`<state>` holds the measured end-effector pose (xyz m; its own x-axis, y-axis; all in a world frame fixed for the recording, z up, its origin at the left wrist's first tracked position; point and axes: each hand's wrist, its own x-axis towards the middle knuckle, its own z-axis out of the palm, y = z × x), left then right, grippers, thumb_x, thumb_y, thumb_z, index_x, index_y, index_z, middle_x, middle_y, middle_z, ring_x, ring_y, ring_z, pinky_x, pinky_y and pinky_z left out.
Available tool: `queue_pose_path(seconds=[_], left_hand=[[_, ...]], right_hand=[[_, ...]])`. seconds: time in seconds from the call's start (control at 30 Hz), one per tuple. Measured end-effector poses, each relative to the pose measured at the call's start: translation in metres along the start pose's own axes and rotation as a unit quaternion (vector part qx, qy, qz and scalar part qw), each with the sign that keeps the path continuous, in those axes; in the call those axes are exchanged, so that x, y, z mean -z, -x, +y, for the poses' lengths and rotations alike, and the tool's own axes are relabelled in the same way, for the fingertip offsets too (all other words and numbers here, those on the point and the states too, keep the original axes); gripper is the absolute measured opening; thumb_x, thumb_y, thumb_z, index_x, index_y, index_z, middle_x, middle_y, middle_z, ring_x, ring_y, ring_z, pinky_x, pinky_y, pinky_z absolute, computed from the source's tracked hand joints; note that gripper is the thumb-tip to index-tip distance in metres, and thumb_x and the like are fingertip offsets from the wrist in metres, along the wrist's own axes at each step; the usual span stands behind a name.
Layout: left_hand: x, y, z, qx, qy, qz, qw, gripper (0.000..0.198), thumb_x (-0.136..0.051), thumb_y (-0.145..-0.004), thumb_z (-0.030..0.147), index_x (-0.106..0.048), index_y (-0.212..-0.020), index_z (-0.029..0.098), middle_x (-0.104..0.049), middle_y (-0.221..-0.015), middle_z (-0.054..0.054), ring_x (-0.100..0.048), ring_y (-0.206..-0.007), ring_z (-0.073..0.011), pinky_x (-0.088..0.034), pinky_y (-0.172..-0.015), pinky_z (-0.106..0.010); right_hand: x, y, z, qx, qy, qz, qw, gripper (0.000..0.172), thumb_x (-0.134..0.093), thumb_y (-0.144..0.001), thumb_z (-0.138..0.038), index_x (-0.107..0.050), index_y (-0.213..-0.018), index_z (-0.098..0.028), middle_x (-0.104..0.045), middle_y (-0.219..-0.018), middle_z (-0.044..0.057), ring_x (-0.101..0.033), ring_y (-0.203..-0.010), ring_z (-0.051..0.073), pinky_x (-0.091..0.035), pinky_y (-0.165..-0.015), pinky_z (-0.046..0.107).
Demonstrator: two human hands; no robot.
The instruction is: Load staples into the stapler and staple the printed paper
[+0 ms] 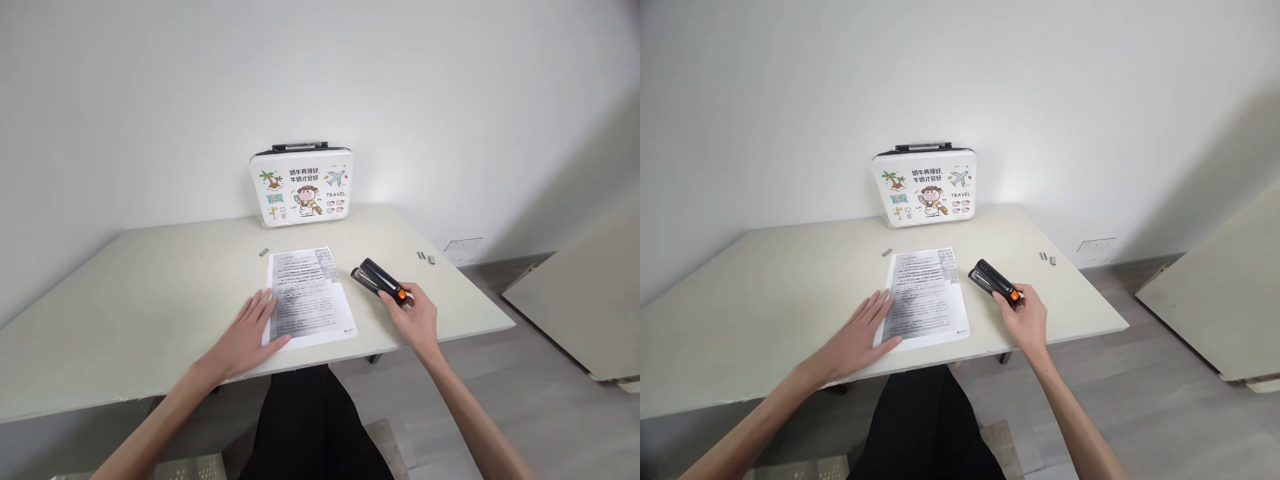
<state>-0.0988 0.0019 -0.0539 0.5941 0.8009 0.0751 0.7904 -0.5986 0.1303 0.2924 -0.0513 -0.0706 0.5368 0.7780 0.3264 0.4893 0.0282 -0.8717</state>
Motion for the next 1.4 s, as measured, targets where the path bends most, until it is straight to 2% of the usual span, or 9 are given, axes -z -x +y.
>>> queue_pose_path(seconds=[0.37, 0.53, 0.63, 0.8, 0.93, 1.07, 1.23, 1.33, 1.4], left_hand=[[-0.043, -0.156, 0.115, -0.043, 0.1, -0.006, 0.994, 0.111, -0.038, -0.094, 0.083, -0.025, -0.164, -0.002, -0.012, -0.173, -0.027, -0.001, -0.162, -0.0421, -0.006, -0.132, -0.054], [-0.054, -0.185, 0.149, -0.046, 0.1, 0.018, 0.994, 0.107, -0.035, -0.095, 0.083, -0.027, -0.164, 0.001, -0.017, -0.173, -0.028, 0.0, -0.161, -0.0468, -0.002, -0.129, -0.064], [-0.054, -0.185, 0.154, -0.044, 0.111, 0.026, 0.992, 0.098, -0.025, -0.1, 0.078, -0.026, -0.165, 0.004, -0.017, -0.174, -0.025, -0.004, -0.162, -0.0428, -0.004, -0.13, -0.062], [-0.047, -0.154, 0.13, -0.079, 0.112, 0.007, 0.991, 0.093, -0.019, -0.105, 0.071, -0.025, -0.165, 0.0, -0.016, -0.174, -0.023, -0.008, -0.163, -0.034, -0.01, -0.133, -0.047], [-0.038, -0.116, 0.081, -0.084, 0.1, 0.011, 0.991, 0.086, -0.027, -0.105, 0.07, -0.025, -0.168, 0.011, -0.02, -0.175, -0.015, -0.013, -0.163, -0.0306, -0.013, -0.132, -0.045], [-0.022, -0.097, 0.028, -0.004, 0.141, 0.044, 0.989, 0.082, -0.038, -0.102, 0.068, -0.04, -0.161, 0.011, -0.031, -0.171, -0.015, -0.022, -0.161, -0.0324, -0.016, -0.132, -0.048], [-0.008, -0.095, 0.001, 0.062, 0.325, 0.138, 0.933, 0.057, -0.055, -0.096, 0.06, -0.067, -0.136, 0.022, -0.065, -0.147, -0.011, -0.059, -0.138, -0.0325, -0.037, -0.122, -0.047], [-0.005, -0.093, 0.001, 0.089, 0.373, 0.176, 0.907, 0.043, -0.049, -0.102, 0.053, -0.07, -0.127, 0.026, -0.072, -0.136, -0.009, -0.066, -0.125, -0.0296, -0.046, -0.112, -0.044], [-0.003, -0.09, 0.003, 0.112, 0.446, 0.213, 0.862, 0.035, -0.052, -0.102, 0.05, -0.071, -0.118, 0.025, -0.075, -0.128, -0.009, -0.067, -0.124, -0.0282, -0.045, -0.112, -0.042]], right_hand=[[-0.004, -0.002, 0.0, 0.062, -0.006, 0.066, 0.996, 0.041, -0.074, -0.086, -0.058, -0.067, -0.101, -0.02, -0.07, -0.088, 0.004, -0.06, -0.068, 0.018, -0.052, -0.067, 0.032], [-0.005, -0.004, 0.002, 0.057, -0.011, 0.067, 0.996, 0.043, -0.074, -0.086, -0.057, -0.069, -0.104, -0.019, -0.071, -0.091, 0.006, -0.058, -0.067, 0.018, -0.053, -0.067, 0.033], [-0.006, -0.005, 0.005, 0.049, -0.01, 0.069, 0.996, 0.044, -0.075, -0.085, -0.058, -0.069, -0.105, -0.019, -0.072, -0.092, 0.006, -0.059, -0.068, 0.018, -0.054, -0.069, 0.033], [-0.007, -0.006, 0.006, 0.038, -0.018, 0.049, 0.998, 0.046, -0.074, -0.085, -0.061, -0.067, -0.104, -0.019, -0.072, -0.093, 0.007, -0.061, -0.07, 0.019, -0.054, -0.071, 0.034], [-0.005, -0.005, 0.006, 0.032, -0.016, 0.008, 0.999, 0.044, -0.074, -0.084, -0.061, -0.066, -0.101, -0.021, -0.07, -0.087, 0.003, -0.06, -0.068, 0.019, -0.052, -0.069, 0.034], [-0.007, -0.004, 0.002, 0.049, -0.008, -0.035, 0.998, 0.045, -0.074, -0.083, -0.063, -0.066, -0.099, -0.021, -0.069, -0.084, 0.003, -0.058, -0.067, 0.019, -0.05, -0.067, 0.033], [-0.027, -0.004, -0.019, 0.064, -0.022, -0.149, 0.987, 0.042, -0.072, -0.085, -0.062, -0.066, -0.096, -0.021, -0.068, -0.082, 0.003, -0.059, -0.071, 0.02, -0.05, -0.069, 0.033], [-0.05, -0.007, -0.037, 0.081, -0.027, -0.23, 0.969, 0.038, -0.072, -0.087, -0.059, -0.067, -0.097, -0.022, -0.07, -0.085, 0.003, -0.06, -0.074, 0.021, -0.049, -0.068, 0.033], [-0.067, -0.008, -0.045, 0.092, -0.033, -0.274, 0.957, 0.037, -0.072, -0.087, -0.057, -0.068, -0.1, -0.023, -0.072, -0.089, 0.003, -0.062, -0.075, 0.021, -0.05, -0.069, 0.033]])
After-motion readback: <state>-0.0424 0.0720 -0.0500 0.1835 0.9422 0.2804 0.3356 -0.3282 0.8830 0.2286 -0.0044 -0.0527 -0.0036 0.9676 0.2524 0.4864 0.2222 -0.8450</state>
